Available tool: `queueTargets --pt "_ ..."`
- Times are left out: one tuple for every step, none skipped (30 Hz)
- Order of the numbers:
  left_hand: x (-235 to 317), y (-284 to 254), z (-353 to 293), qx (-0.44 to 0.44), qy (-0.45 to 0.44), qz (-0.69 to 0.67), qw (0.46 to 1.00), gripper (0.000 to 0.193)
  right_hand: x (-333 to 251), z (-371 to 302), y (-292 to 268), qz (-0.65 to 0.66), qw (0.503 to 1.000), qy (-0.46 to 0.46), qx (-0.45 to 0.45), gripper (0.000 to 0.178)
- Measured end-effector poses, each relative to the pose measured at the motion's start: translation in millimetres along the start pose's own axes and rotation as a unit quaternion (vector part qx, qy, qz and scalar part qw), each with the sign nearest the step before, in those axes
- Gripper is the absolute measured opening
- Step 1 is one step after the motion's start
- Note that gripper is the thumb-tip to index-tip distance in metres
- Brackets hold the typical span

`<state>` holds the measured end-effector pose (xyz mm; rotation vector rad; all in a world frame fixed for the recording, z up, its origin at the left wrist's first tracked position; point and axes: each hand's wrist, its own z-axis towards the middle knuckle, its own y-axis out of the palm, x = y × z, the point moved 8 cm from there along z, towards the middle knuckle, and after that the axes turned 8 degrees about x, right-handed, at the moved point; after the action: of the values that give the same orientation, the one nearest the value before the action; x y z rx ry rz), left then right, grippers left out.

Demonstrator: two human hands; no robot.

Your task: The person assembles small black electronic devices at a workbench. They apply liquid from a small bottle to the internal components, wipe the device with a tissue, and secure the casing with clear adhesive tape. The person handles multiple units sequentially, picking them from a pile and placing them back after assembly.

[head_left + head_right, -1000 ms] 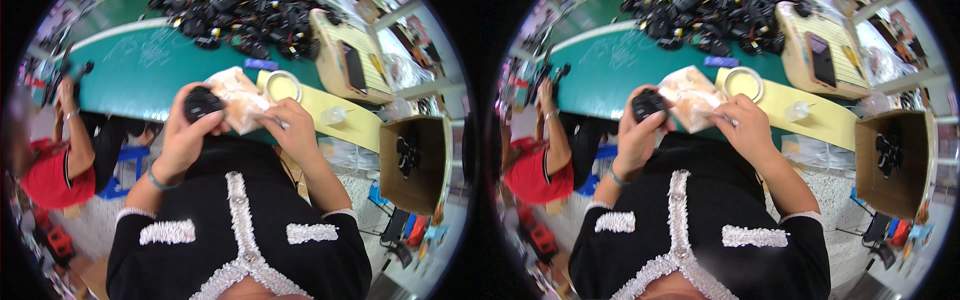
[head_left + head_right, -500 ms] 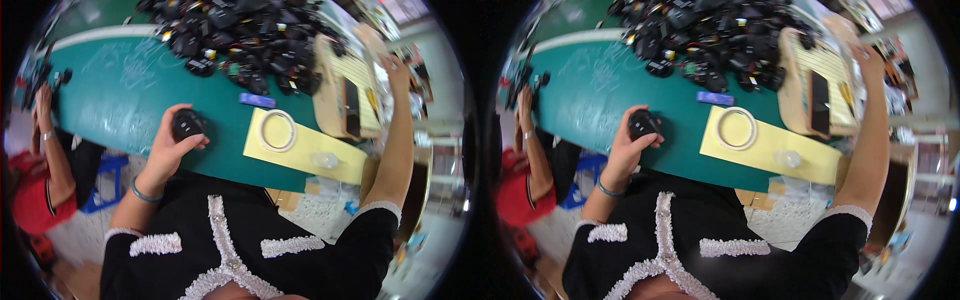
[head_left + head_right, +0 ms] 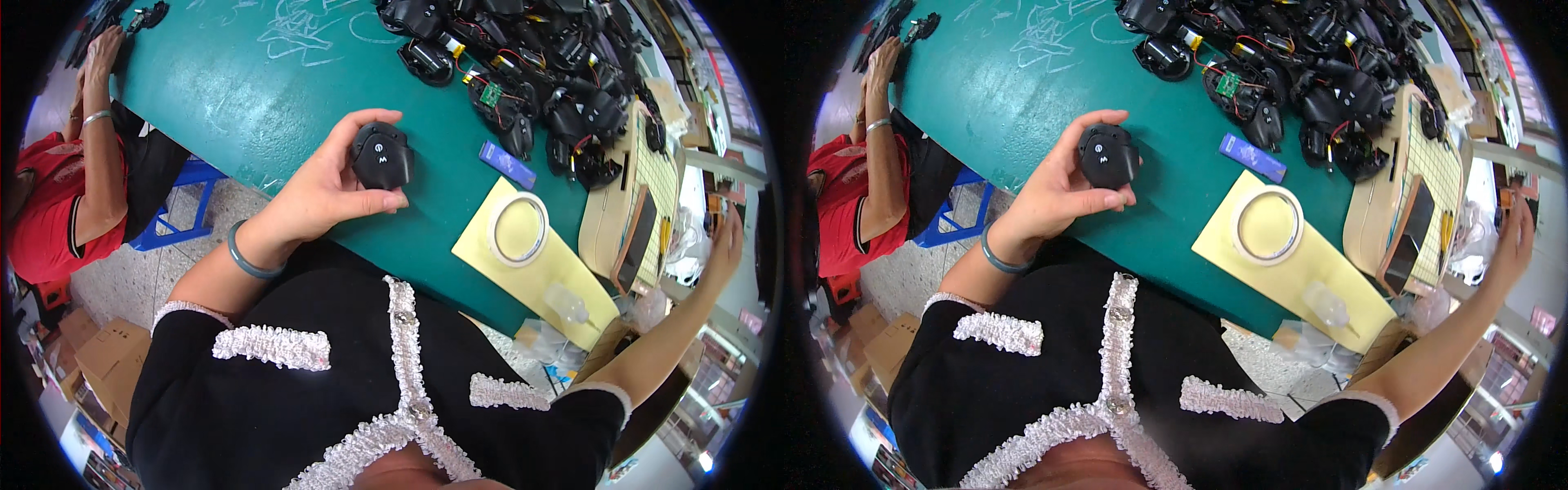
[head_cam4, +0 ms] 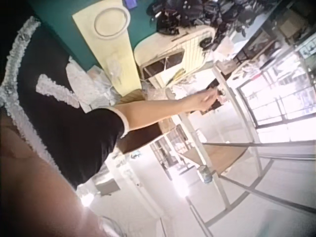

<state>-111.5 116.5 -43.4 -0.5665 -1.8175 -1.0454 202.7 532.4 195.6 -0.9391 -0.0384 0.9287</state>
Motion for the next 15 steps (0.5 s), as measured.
queueTargets --pt "1 0 0 0.002 0.004 -0.004 1.0 0.078 -30 -23 -25 0.007 0.998 -0.031 0.048 0.037" --pt "1 0 1 -0.006 0.006 -0.013 1.0 0.077 0 -41 -69 0.078 0.991 0.054 0.091 0.038" --pt "1 4 1 -0.015 0.006 -0.018 1.0 0.075 -5 -67 -106 0.087 0.982 0.061 0.155 0.036" --pt "1 3 0 -0.002 0.006 -0.008 1.0 0.073 -3 -92 -129 0.138 0.958 0.094 0.234 0.035" --pt "1 3 0 0.002 0.007 0.004 1.0 0.071 -8 -128 -150 0.181 0.922 0.124 0.32 0.034" --pt "1 5 1 0.003 0.009 0.012 1.0 0.07 -11 -164 -170 0.219 0.876 0.145 0.405 0.033" --pt "4 6 -1 0.008 0.02 0.015 1.0 0.061 -8 -190 -178 0.278 0.85 0.155 0.42 0.031" --pt "3 4 -1 0.013 0.029 -0.004 0.999 0.052 -4 -212 -181 0.336 0.82 0.159 0.435 0.03" --pt "5 5 -2 0.018 0.037 -0.002 0.999 0.047 -6 -233 -180 0.356 0.803 0.178 0.444 0.027" --pt "4 3 -1 0.018 0.038 0.001 0.999 0.044 -3 -251 -175 0.381 0.783 0.199 0.45 0.025" --pt "3 0 0 0.012 0.038 0.0 0.999 0.043 2 -268 -170 0.381 0.792 0.164 0.447 0.018" --pt "4 -1 3 0.013 0.037 0.004 0.999 0.043 7 -279 -165 0.384 0.801 0.134 0.44 0.013" --pt "3 1 5 0.003 0.042 0.013 0.999 0.045 4 -284 -154 0.365 0.793 0.148 0.465 0.017" --pt "2 1 8 -0.003 0.048 0.02 0.999 0.047 0 -286 -141 0.348 0.785 0.161 0.486 0.027" --pt "4 0 3 0.004 0.058 0.025 0.998 0.049 1 -280 -127 0.322 0.809 0.181 0.457 0.037"
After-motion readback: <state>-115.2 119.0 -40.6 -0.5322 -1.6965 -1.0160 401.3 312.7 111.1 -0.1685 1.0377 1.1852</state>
